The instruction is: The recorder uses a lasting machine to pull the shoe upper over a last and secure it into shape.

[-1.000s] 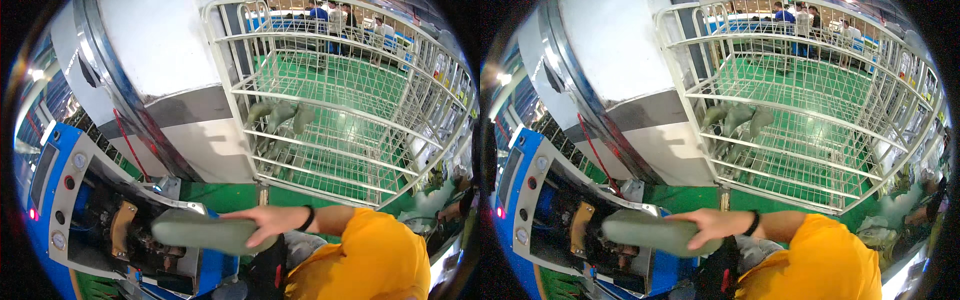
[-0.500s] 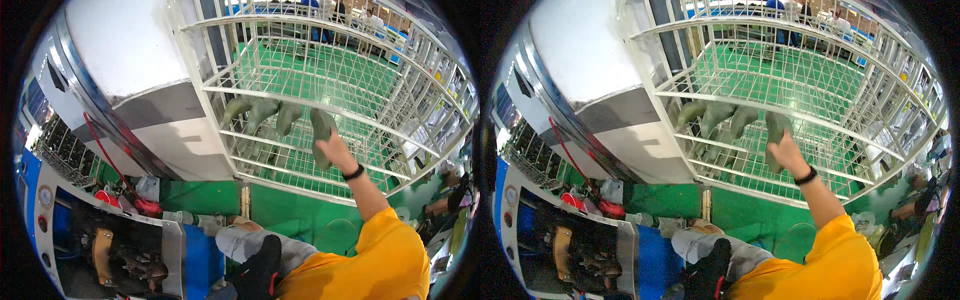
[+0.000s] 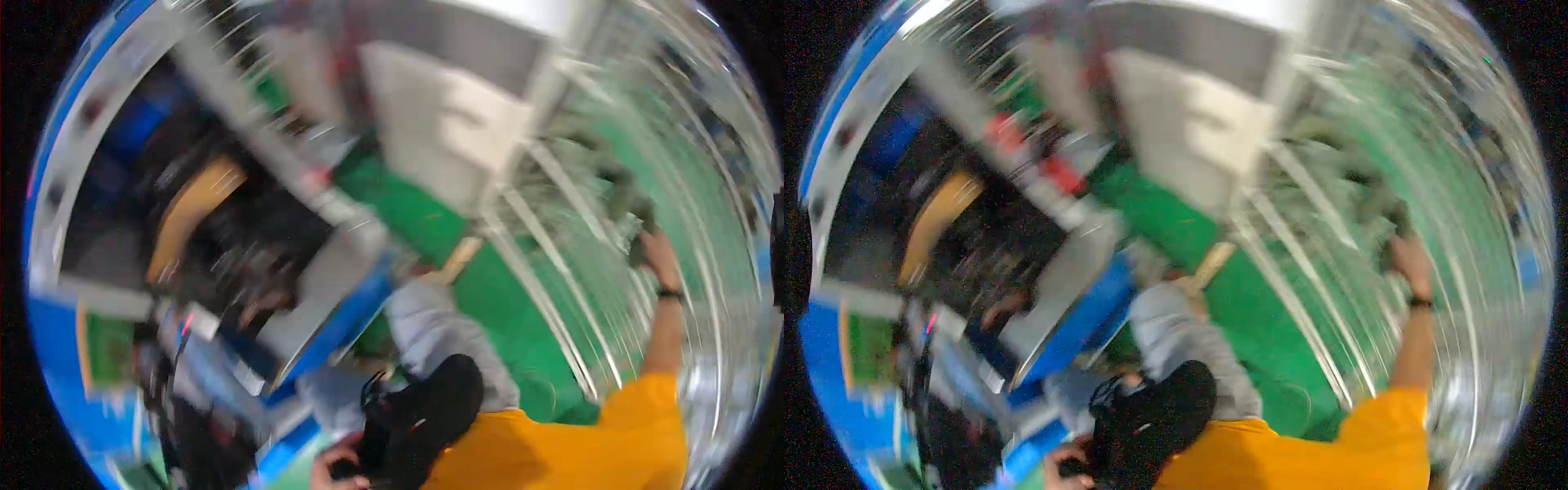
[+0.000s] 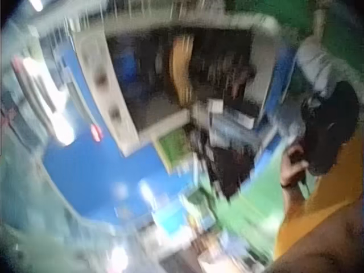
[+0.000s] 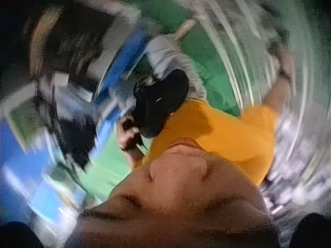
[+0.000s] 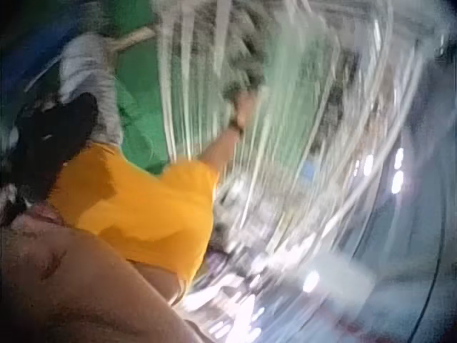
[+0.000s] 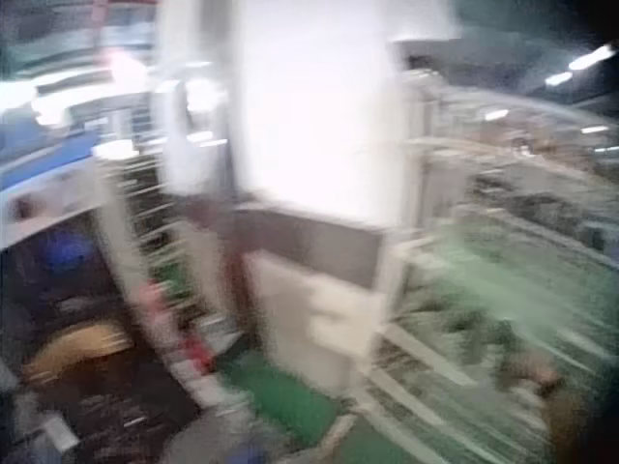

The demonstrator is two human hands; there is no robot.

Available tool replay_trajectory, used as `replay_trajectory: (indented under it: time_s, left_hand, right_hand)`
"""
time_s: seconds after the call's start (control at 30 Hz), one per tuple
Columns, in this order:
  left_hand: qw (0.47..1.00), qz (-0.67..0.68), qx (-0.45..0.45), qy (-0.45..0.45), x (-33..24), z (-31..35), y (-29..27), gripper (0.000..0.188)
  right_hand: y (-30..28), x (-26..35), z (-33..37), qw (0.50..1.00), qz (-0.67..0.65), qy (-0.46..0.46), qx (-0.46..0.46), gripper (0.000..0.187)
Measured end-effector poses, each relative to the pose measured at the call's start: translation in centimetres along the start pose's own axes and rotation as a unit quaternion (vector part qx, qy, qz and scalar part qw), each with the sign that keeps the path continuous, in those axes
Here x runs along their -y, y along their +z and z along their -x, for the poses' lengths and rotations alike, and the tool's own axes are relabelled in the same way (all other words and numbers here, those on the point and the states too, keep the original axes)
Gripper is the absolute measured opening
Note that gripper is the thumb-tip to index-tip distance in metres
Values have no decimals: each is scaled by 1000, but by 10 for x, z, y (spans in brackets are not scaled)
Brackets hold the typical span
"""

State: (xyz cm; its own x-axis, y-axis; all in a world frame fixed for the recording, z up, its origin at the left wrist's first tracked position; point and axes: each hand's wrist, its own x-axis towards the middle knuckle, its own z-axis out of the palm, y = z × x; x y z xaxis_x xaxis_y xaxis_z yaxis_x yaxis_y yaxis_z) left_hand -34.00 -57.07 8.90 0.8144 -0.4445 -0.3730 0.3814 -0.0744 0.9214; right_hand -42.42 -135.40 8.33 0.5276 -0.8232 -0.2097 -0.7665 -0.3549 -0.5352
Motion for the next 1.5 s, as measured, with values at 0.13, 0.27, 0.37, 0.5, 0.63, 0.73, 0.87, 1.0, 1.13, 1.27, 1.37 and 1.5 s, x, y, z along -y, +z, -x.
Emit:
replay_trajectory:
  time_s: [0.13,0.27,0.37,0.5,0.63,0.73,0.87,1.0,1.13,1.27,1.37,1.5]
  left_hand:
    - [993,87,-83,18,-53,49,-62,46]
    - [929,63,-302,206,-47,141,-112,51]
    - [872,164,-342,310,-41,171,-125,50]
    - [870,-169,-410,218,-51,161,-145,40]
    - [796,-468,-383,21,-73,104,-161,34]
    - [761,-541,-348,-87,-86,77,-153,43]
    - [743,-567,-345,-90,-82,76,-162,46]
    - [749,-509,-423,-40,-77,93,-174,51]
    - [800,-382,-462,-10,-91,142,-136,52]
    - [808,-333,-480,80,-72,200,-68,45]
    - [792,-347,-497,70,-64,257,-4,38]
    - [695,-405,-594,-8,-46,331,75,33]
  right_hand:
    - [47,-48,29,913,190,-199,-301,48]
    - [169,80,81,975,-5,-223,-19,38]
    - [224,163,135,873,0,-466,146,26]
    - [280,269,189,779,-62,-612,118,19]
    - [311,346,222,723,-209,-652,89,19]
    - [343,385,239,722,-278,-619,136,17]
    - [389,408,252,733,-300,-563,235,18]
    - [396,420,266,708,-238,-647,154,15]
    - [404,420,267,684,-241,-673,147,16]
    - [404,416,253,695,-189,-681,130,18]
    - [414,416,246,708,-149,-677,135,23]
    - [428,418,234,677,-123,-715,126,26]
